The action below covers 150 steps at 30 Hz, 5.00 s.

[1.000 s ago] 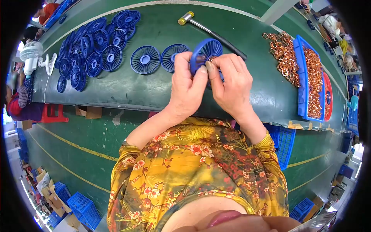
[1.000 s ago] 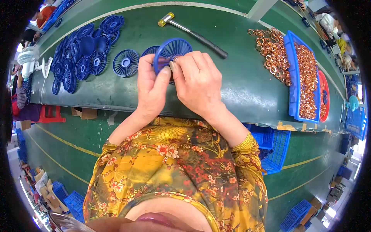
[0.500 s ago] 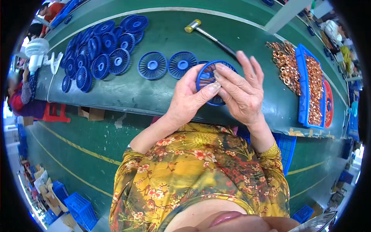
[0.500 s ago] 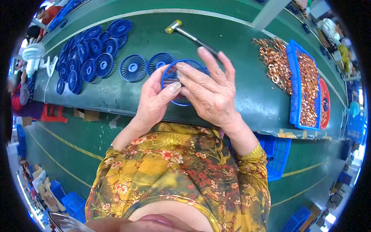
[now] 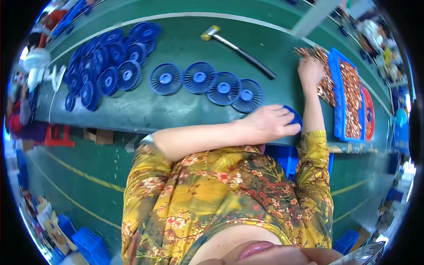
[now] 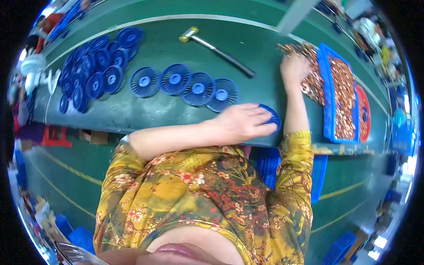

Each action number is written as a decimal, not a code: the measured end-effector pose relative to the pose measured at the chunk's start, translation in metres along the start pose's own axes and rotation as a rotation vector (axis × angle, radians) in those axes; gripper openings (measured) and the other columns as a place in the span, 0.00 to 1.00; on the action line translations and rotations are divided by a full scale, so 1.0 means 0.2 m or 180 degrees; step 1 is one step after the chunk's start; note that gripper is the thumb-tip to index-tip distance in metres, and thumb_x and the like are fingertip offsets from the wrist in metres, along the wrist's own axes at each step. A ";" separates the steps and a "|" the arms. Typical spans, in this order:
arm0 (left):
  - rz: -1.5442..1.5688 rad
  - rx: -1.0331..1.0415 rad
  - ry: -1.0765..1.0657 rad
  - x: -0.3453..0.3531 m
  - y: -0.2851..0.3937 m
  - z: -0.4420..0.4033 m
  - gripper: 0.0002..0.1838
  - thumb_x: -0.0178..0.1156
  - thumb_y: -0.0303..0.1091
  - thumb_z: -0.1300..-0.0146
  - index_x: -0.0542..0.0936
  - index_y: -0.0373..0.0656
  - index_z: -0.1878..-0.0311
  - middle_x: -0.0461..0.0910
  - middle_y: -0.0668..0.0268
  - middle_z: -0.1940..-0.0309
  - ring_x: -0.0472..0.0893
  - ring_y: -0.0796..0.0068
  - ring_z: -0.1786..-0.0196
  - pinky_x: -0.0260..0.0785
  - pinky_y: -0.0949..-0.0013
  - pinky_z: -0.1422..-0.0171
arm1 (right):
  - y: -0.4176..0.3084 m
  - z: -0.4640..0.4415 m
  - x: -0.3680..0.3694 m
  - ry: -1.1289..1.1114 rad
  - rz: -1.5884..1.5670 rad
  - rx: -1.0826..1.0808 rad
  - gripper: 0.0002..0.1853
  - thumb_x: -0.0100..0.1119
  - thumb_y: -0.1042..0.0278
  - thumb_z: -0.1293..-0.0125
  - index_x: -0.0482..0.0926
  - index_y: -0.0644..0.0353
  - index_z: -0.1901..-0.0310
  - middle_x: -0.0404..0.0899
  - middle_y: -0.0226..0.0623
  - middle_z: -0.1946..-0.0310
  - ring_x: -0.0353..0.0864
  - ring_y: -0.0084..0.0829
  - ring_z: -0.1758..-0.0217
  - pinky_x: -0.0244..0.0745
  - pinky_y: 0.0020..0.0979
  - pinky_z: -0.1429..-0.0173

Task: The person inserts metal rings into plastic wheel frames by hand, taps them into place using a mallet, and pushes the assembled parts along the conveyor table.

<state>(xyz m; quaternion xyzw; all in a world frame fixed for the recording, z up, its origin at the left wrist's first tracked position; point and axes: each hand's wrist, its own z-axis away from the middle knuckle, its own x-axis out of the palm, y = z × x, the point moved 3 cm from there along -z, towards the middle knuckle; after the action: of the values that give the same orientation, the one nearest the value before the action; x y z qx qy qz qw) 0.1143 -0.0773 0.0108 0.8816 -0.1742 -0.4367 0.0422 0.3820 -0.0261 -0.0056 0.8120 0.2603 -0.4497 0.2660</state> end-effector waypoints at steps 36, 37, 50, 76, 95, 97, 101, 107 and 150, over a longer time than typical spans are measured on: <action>-0.0211 -0.3017 0.3158 -0.89 -0.38 0.82 0.14 0.50 0.38 0.27 0.76 0.35 0.56 0.77 0.64 0.72 0.74 0.77 0.68 0.67 0.70 0.62 | -0.58 0.64 -0.89 0.0569 -0.4348 -0.2106 0.08 0.72 0.77 0.52 0.83 0.61 0.69 0.82 0.36 0.70 0.80 0.35 0.66 0.73 0.32 0.59; 0.0143 -0.2914 0.3142 -0.83 -0.36 0.76 0.15 0.48 0.39 0.26 0.76 0.35 0.56 0.75 0.68 0.72 0.72 0.80 0.67 0.66 0.72 0.62 | -0.59 0.65 -0.92 0.0768 -0.4341 -0.2188 0.09 0.73 0.76 0.54 0.83 0.60 0.70 0.82 0.35 0.70 0.79 0.35 0.66 0.73 0.33 0.60; 0.1801 -0.2611 0.2695 -0.53 -0.15 0.36 0.15 0.45 0.37 0.25 0.70 0.35 0.45 0.75 0.67 0.62 0.73 0.81 0.59 0.68 0.74 0.53 | -0.57 0.70 -1.00 0.1391 -0.3687 -0.2267 0.10 0.73 0.72 0.55 0.80 0.56 0.72 0.78 0.30 0.73 0.76 0.33 0.68 0.72 0.32 0.63; 0.0885 -0.2725 0.2085 -0.46 -0.14 0.39 0.15 0.48 0.34 0.28 0.67 0.36 0.43 0.79 0.57 0.65 0.81 0.67 0.66 0.73 0.64 0.60 | -0.64 0.71 -0.88 0.0364 -0.3514 -0.1974 0.06 0.63 0.68 0.41 0.77 0.58 0.70 0.76 0.35 0.75 0.75 0.39 0.71 0.70 0.36 0.65; 0.3214 -0.3040 0.1885 -0.53 -0.11 0.47 0.25 0.51 0.41 0.28 0.60 0.37 0.35 0.74 0.65 0.54 0.75 0.85 0.61 0.71 0.81 0.67 | -0.60 0.75 -0.89 -0.0034 -0.4605 -0.1712 0.15 0.72 0.69 0.52 0.85 0.56 0.60 0.81 0.34 0.49 0.75 0.41 0.45 0.66 0.40 0.39; 0.3510 -0.3001 0.1782 -0.53 -0.11 0.48 0.26 0.51 0.40 0.29 0.60 0.37 0.35 0.73 0.64 0.53 0.75 0.84 0.59 0.72 0.80 0.62 | -0.59 0.73 -0.90 -0.0082 -0.4478 -0.2120 0.15 0.72 0.68 0.52 0.86 0.54 0.59 0.81 0.33 0.48 0.73 0.42 0.42 0.65 0.40 0.37; 0.4227 -0.2942 0.1417 -0.56 -0.03 0.49 0.27 0.54 0.38 0.30 0.59 0.36 0.35 0.73 0.61 0.49 0.76 0.79 0.50 0.71 0.74 0.47 | -0.55 0.70 -0.89 -0.0824 -0.4598 -0.2996 0.15 0.73 0.61 0.51 0.87 0.48 0.59 0.79 0.30 0.43 0.63 0.45 0.30 0.55 0.46 0.29; 0.4285 -0.3268 0.1622 -0.54 -0.02 0.52 0.30 0.60 0.34 0.33 0.60 0.35 0.34 0.73 0.59 0.48 0.77 0.75 0.48 0.73 0.70 0.46 | -0.61 0.73 -0.82 -0.1122 -0.5083 -0.3067 0.16 0.73 0.61 0.50 0.86 0.49 0.58 0.78 0.33 0.41 0.63 0.45 0.28 0.54 0.46 0.28; 0.0147 -0.1468 -0.0973 0.08 -0.29 -0.06 0.59 0.75 0.51 0.57 0.50 0.40 0.27 0.66 0.48 0.35 0.61 0.54 0.28 0.38 0.36 0.25 | 0.46 1.20 -0.92 -0.0773 -0.4526 0.1226 0.19 0.46 0.67 0.26 0.70 0.62 0.37 0.76 0.27 0.71 0.67 0.12 0.77 0.59 0.14 0.75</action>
<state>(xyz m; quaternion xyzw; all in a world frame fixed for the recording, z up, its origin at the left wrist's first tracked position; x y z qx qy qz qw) 0.1486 -0.0296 -0.0069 0.7684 -0.0946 -0.5916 0.2249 0.2160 -0.2850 0.0637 0.4247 0.6080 -0.6374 -0.2090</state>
